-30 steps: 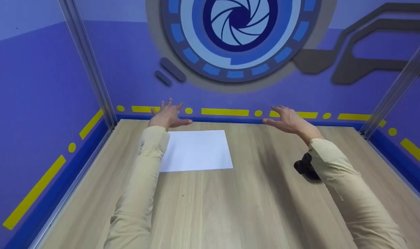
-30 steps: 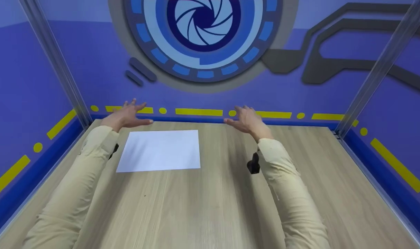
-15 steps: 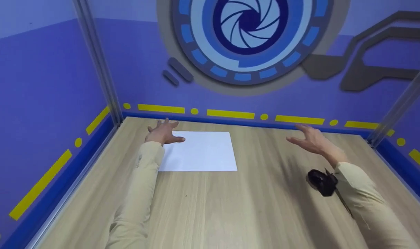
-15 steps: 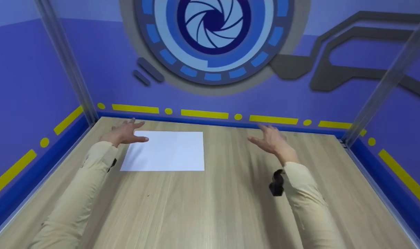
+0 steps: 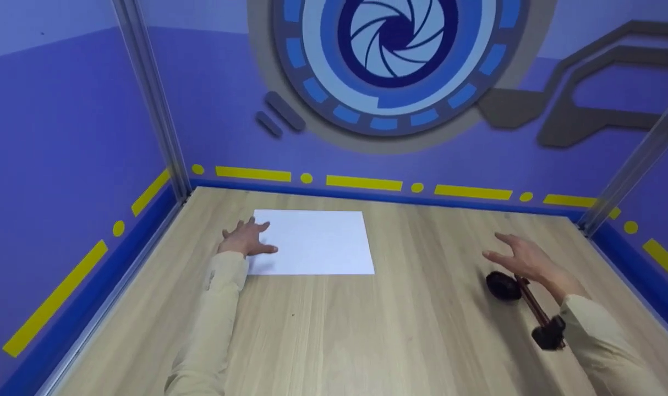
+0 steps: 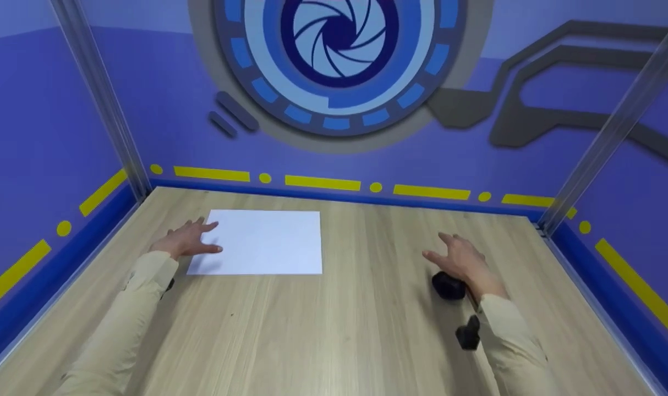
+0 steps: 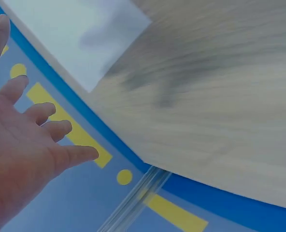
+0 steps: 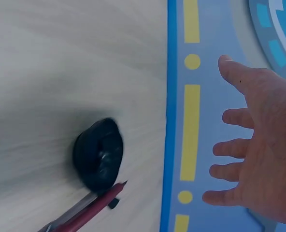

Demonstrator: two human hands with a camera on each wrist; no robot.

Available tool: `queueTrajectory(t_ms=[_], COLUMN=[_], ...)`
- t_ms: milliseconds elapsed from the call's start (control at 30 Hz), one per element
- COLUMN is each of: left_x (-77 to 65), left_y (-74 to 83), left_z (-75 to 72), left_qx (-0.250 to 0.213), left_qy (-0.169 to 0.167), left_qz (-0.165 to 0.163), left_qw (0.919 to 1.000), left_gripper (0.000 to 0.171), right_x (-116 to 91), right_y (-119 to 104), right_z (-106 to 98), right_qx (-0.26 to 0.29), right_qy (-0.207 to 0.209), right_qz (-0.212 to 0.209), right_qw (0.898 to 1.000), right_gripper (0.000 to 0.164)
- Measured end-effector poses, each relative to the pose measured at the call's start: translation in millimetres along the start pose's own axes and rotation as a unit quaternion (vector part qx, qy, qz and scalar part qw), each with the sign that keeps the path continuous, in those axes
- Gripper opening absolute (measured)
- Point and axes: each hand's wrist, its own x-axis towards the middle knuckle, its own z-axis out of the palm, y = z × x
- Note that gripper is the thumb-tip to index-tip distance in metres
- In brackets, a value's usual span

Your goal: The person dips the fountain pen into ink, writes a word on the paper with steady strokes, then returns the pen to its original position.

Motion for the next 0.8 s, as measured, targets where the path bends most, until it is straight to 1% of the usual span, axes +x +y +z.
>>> queueTrajectory(t_ms=[67, 133, 200, 367, 600, 800], left_x=[-0.5, 0.2, 1.4, -0.4, -5.4, -4.5], left_y=[-4.1, -7.5, -11.0, -17.5, -21.3, -19.9], left_z=[7.8, 13.6, 17.4, 24.1, 36.7, 39.3], left_qx=[-0.002, -0.004, -0.009, -0.024, -0.024, -0.042], left_qy=[-0.006, -0.009, -0.013, -0.024, -0.044, -0.046], left_qz=[0.0, 0.001, 0.0, -0.015, -0.01, -0.001], left_qw=[1.0, 0.9999, 0.9999, 0.9993, 0.9987, 0.9981], left_gripper=[0.074, 0.074, 0.075, 0.077, 0.073, 0.071], right_x=[-10, -17, -22, -36, -66, -80], right_y=[9, 17, 24, 36, 55, 66], right_z=[9, 14, 15, 20, 38, 43], right_qx=[0.0, -0.004, -0.006, -0.009, 0.0, 0.0], right_qy=[-0.008, -0.008, -0.012, -0.012, -0.024, -0.035], right_qz=[0.01, 0.017, 0.022, 0.032, 0.052, 0.069], right_qw=[1.0, 1.0, 1.0, 0.999, 0.998, 0.997], right_gripper=[0.079, 0.079, 0.079, 0.077, 0.074, 0.071])
